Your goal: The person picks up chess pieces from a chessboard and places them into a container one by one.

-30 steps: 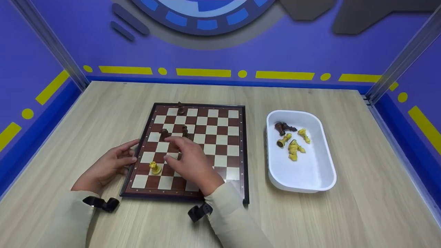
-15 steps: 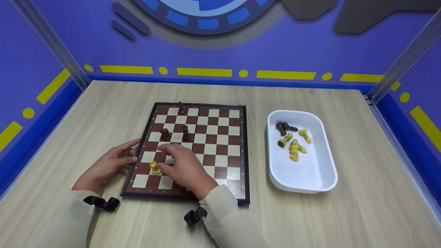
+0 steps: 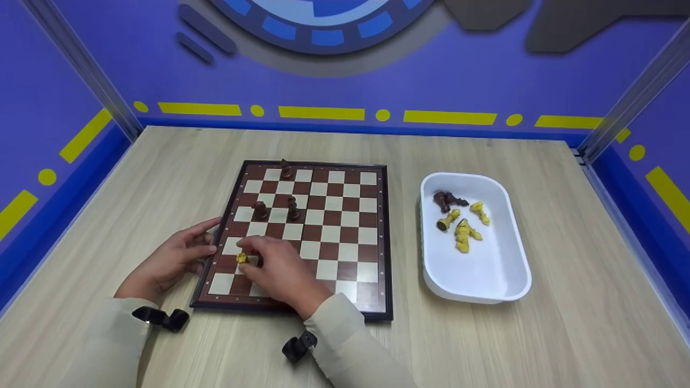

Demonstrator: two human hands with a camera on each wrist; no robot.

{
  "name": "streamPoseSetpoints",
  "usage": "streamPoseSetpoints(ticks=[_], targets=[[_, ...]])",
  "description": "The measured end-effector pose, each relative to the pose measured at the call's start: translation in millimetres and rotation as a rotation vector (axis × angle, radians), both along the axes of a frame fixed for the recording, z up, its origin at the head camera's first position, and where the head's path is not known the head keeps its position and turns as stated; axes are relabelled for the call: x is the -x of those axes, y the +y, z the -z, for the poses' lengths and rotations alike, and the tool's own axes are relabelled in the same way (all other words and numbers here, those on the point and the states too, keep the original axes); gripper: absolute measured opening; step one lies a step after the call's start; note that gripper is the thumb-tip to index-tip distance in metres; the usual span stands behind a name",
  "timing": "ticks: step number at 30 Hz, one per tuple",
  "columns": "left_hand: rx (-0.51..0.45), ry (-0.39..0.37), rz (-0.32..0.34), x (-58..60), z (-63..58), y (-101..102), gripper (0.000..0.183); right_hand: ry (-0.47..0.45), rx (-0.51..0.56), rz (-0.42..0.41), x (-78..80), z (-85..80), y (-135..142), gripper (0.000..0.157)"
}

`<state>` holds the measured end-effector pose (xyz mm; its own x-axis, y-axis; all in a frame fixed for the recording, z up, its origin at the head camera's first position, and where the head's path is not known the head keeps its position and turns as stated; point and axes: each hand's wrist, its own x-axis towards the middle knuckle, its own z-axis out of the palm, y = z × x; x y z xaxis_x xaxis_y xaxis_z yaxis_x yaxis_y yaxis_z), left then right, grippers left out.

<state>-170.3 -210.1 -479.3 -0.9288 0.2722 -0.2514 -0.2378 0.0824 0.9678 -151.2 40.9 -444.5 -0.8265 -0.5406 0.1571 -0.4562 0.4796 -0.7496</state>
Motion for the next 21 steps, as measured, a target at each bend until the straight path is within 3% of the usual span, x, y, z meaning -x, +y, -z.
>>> streamPoseSetpoints(ticks=[10, 21], targets=[[-0.002, -0.017, -0.007, -2.2, 2.4, 2.1, 0.063, 0.045, -0.015, 0.006, -3.4, 6.3, -6.6, 0.027], [-0.014, 0.000, -0.011, -0.6, 0.6, 1.4, 0.064, 0.026, 0.004, 0.035, 0.1, 6.1, -8.1, 0.022]])
